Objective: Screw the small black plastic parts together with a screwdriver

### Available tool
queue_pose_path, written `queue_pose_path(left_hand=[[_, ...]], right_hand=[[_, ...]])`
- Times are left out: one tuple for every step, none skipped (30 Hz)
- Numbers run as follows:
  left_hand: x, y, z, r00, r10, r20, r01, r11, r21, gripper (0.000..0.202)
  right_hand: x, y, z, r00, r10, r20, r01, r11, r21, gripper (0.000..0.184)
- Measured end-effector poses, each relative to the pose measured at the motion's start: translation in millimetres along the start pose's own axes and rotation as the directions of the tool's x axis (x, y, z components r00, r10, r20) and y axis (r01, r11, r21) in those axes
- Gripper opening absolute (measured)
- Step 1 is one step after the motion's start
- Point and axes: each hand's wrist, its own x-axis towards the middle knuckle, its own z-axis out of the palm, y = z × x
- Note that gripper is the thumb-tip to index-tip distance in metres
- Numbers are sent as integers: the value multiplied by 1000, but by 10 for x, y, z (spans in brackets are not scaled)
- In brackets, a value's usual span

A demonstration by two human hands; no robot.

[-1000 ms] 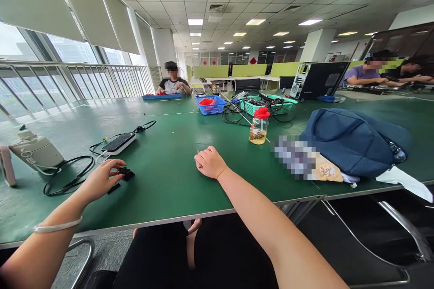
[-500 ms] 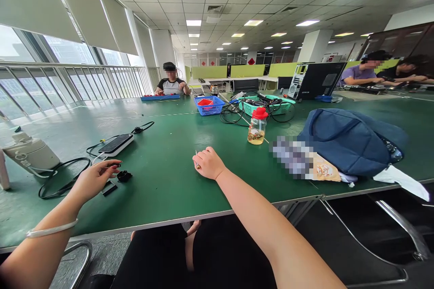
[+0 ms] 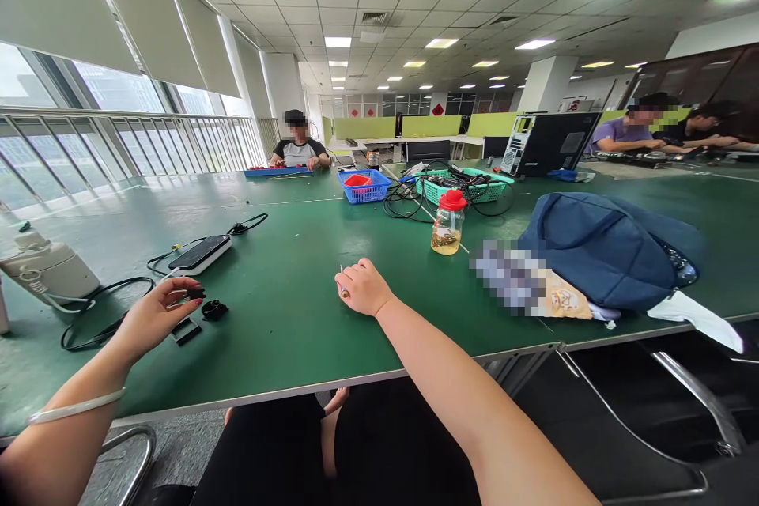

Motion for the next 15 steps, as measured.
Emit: queue_pose_path(left_hand=[[5, -15, -5, 1000, 7, 3, -7, 1000, 7, 52], [11, -33, -9, 1000, 14, 12, -14, 1000, 16, 54], [18, -53, -11, 999, 22, 28, -22, 999, 25, 55], [25, -72, -11, 998, 31, 53, -32, 999, 28, 57], [33, -88, -10, 996, 40, 82, -42, 999, 24, 57], [39, -99, -8, 993, 49, 110, -51, 999, 14, 58], [45, -104, -5, 989, 60, 135, -61, 998, 5, 57], [49, -103, -2, 985, 70, 156, -72, 997, 5, 56], [51, -98, 0, 982, 79, 172, -84, 996, 19, 55], [52, -90, 1, 980, 85, 182, -95, 994, 46, 53], [53, -82, 1, 978, 86, 189, -104, 991, 86, 50], [53, -76, 0, 977, 80, 198, -108, 985, 134, 47], [52, -72, -2, 976, 74, 207, -111, 978, 176, 45], [52, -72, -5, 975, 63, 215, -111, 969, 219, 43], [52, -75, -10, 974, 48, 221, -108, 959, 264, 41]], right_hand=[[1, 1, 0, 1000, 0, -1, 0, 1000, -1, 13], [1, 2, 1, 1000, 1, -2, -1, 1000, -1, 13], [1, 2, 1, 1000, 3, -4, -3, 1000, -1, 13], [1, 2, 1, 1000, 4, -6, -4, 1000, 0, 14], [1, 1, 1, 1000, 5, -7, -5, 1000, 2, 14], [0, 0, 1, 1000, 5, -8, -5, 1000, 4, 13], [-1, -1, 0, 1000, 5, -9, -5, 1000, 7, 13], [-2, -2, 0, 1000, 4, -8, -4, 1000, 9, 13], [-3, -3, 0, 1000, 3, -7, -3, 1000, 10, 13], [-3, -3, 0, 1000, 3, -5, -3, 1000, 10, 13], [-3, -4, 0, 1000, 4, -4, -4, 1000, 9, 12], [-1, -4, 1, 1000, 4, -4, -4, 1000, 8, 13], [1, -3, 2, 1000, 4, -6, -4, 1000, 7, 13], [5, -3, 4, 1000, 3, -10, -3, 1000, 5, 13], [10, -1, 7, 1000, 2, -15, -2, 1000, 4, 13]])
